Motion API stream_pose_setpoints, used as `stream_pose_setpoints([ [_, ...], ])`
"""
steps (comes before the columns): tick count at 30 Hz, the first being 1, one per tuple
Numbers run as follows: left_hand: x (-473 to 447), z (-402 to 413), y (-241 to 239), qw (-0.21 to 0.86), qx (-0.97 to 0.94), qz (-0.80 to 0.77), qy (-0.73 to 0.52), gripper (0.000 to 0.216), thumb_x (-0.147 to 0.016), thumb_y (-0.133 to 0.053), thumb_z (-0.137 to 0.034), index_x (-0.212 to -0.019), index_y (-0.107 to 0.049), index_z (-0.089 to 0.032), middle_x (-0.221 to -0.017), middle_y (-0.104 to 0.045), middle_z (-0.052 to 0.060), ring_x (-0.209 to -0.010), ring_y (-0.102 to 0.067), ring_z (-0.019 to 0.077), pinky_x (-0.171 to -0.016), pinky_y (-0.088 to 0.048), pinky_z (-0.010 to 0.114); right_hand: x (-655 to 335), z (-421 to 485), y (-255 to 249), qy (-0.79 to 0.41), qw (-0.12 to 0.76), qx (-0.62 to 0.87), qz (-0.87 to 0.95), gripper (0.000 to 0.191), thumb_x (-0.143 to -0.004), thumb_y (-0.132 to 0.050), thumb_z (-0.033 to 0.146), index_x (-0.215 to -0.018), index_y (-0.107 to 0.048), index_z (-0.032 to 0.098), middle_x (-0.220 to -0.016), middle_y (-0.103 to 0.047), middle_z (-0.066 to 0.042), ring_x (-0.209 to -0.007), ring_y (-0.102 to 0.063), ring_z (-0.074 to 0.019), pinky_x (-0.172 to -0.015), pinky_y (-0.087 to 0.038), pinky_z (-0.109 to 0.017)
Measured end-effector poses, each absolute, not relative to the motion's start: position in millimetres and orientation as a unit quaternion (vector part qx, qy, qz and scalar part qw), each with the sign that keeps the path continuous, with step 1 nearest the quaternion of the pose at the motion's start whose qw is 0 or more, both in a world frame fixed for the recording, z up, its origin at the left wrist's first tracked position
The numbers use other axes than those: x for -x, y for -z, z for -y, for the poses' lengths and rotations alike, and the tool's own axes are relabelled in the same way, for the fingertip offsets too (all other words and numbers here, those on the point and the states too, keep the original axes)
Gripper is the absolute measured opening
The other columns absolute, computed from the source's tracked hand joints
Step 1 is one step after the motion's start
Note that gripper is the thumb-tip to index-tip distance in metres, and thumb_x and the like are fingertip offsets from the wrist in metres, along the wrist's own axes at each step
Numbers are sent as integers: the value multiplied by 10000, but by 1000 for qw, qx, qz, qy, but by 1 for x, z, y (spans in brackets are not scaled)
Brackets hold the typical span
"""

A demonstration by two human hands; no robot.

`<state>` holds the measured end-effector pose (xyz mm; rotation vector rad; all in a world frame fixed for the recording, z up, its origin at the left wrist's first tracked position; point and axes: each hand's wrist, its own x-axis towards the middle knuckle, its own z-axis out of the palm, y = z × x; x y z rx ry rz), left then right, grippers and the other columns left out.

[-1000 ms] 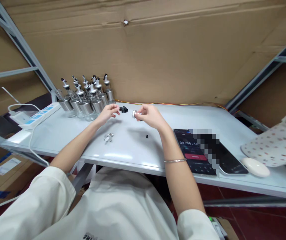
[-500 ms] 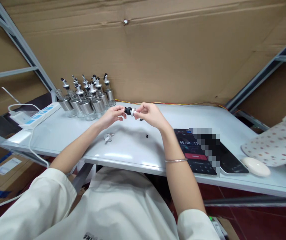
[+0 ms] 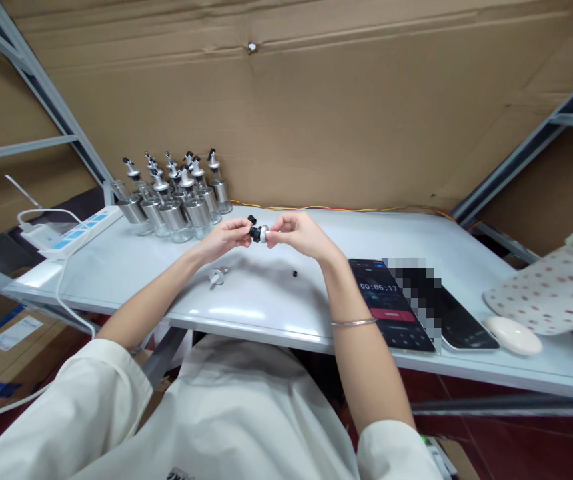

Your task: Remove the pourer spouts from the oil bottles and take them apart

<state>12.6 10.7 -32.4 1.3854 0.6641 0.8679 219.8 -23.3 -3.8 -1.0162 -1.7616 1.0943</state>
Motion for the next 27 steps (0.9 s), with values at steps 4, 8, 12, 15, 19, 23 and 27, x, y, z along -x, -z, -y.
stream_pose_setpoints([
  [4, -15, -6, 29, 658, -584, -263, -396, 378, -636, -774, -399, -783, -544, -137, -707, -587, -18, -634, -576, 92, -763, -433, 296, -219, 27, 0, -442, 409, 393, 695, 346, -609, -777, 439, -640, -565, 167, -671, -709, -73, -687, -678, -195, -713, -500, -341],
  [8, -19, -2, 27, 674, -552, -253, -422, 336, -650, -775, -352, -761, -548, -130, -769, -631, 9, -741, -615, 117, -895, -431, 356, -218, 29, -2, -444, 421, 389, 689, 361, -615, -773, 453, -642, -545, 175, -658, -706, -66, -689, -683, -201, -704, -502, -344],
  [12, -22, -2, 29, 678, -527, -257, -444, 320, -646, -782, -328, -770, -570, -122, -777, -647, 16, -778, -620, 123, -938, -420, 380, -217, 27, 0, -438, 437, 387, 683, 354, -618, -773, 436, -646, -540, 172, -648, -701, -60, -670, -675, -189, -684, -501, -334],
  [15, -22, -4, 30, 674, -522, -273, -445, 311, -651, -777, -323, -770, -574, -120, -747, -651, 14, -753, -625, 123, -931, -426, 385, -216, 25, 3, -437, 445, 385, 681, 352, -597, -786, 417, -633, -539, 169, -643, -696, -58, -659, -670, -186, -673, -503, -332],
  [19, -21, -5, 32, 666, -530, -277, -446, 342, -633, -784, -354, -760, -569, -120, -676, -647, 8, -659, -608, 108, -906, -440, 382, -216, 22, 6, -432, 448, 377, 686, 338, -598, -788, 394, -634, -539, 169, -650, -696, -57, -663, -670, -183, -670, -505, -326],
  [23, -23, -3, 34, 662, -541, -265, -445, 370, -605, -801, -370, -735, -553, -128, -624, -621, -17, -611, -586, 90, -903, -442, 373, -216, 20, 8, -427, 443, 380, 690, 340, -589, -790, 402, -625, -542, 172, -641, -692, -57, -657, -665, -184, -673, -511, -331],
  [27, -25, -1, 34, 648, -557, -258, -451, 384, -606, -799, -386, -733, -546, -126, -638, -605, -29, -606, -571, 72, -904, -445, 362, -216, 22, 7, -429, 436, 382, 693, 330, -583, -791, 401, -631, -559, 171, -650, -694, -61, -662, -662, -185, -674, -505, -330],
])
